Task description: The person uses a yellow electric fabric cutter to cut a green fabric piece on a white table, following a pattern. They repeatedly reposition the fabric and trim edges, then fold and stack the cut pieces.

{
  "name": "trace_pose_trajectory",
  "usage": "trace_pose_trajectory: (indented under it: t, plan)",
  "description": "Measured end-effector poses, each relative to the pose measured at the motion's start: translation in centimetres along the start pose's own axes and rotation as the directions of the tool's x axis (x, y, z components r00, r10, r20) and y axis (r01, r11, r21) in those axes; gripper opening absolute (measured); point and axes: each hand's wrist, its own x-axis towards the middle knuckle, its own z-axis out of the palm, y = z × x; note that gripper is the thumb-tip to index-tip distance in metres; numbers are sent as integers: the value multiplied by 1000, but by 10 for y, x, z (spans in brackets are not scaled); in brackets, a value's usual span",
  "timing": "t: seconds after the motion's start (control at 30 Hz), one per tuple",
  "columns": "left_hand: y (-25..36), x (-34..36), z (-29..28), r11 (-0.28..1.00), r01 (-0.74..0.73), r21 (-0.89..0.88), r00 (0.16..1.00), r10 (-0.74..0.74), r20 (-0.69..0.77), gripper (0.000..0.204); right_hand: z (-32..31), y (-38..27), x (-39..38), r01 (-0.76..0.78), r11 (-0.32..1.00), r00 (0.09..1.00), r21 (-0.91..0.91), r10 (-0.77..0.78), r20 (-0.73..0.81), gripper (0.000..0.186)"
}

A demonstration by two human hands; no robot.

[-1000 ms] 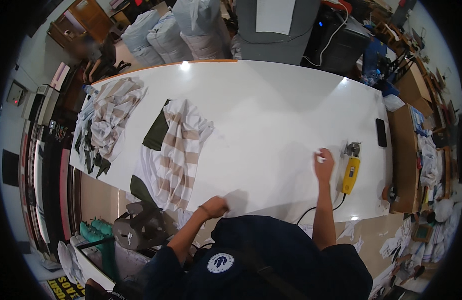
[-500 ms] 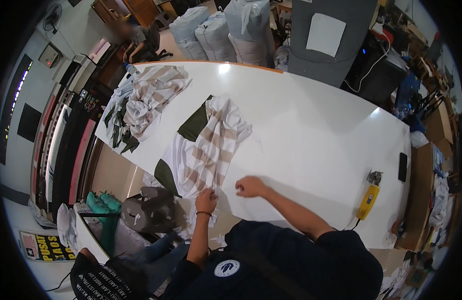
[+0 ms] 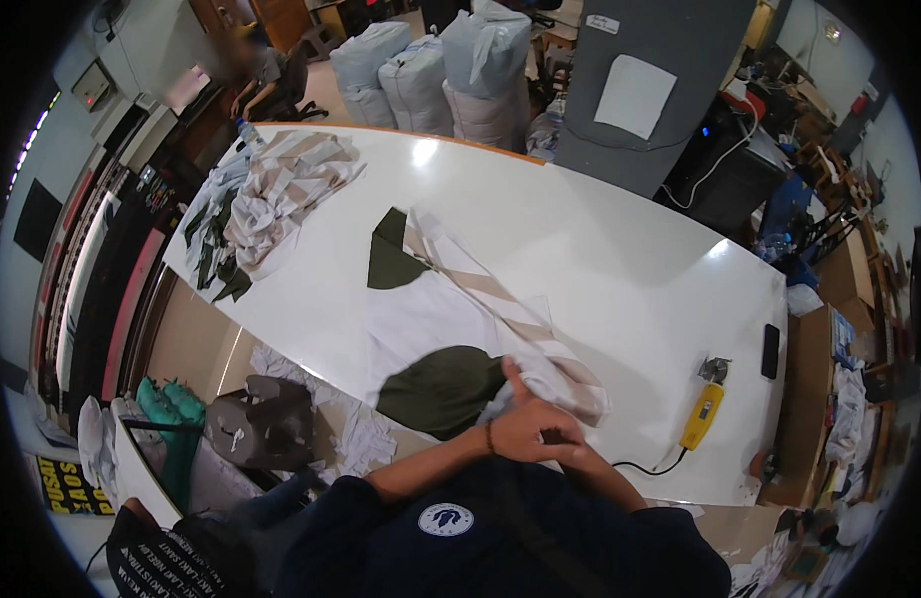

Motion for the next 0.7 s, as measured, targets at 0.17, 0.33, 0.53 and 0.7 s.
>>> trace_pose_trajectory:
  t: [0.17,0.33,0.53,0.7]
  plan:
    - [-96,-67,29,959,266,-97,929,-282,-241,51,-77,-7,29,394,848,900,-355,-434,-40,56]
    - [-54,-65,-33,805,-343,-485,540,-253,-803,46,-38,-61,-26,627,724,728,286,-676,115,57]
    - [115,-66,-99,662,-742,-106,298,184,-937,48,28,-171,-87,666,410,359,623,-908,214,61]
    - [172,-79,-107,596,-191,780,-119,775,-621,55,32,-245,-97,755,198,324,625,-941,-94,47]
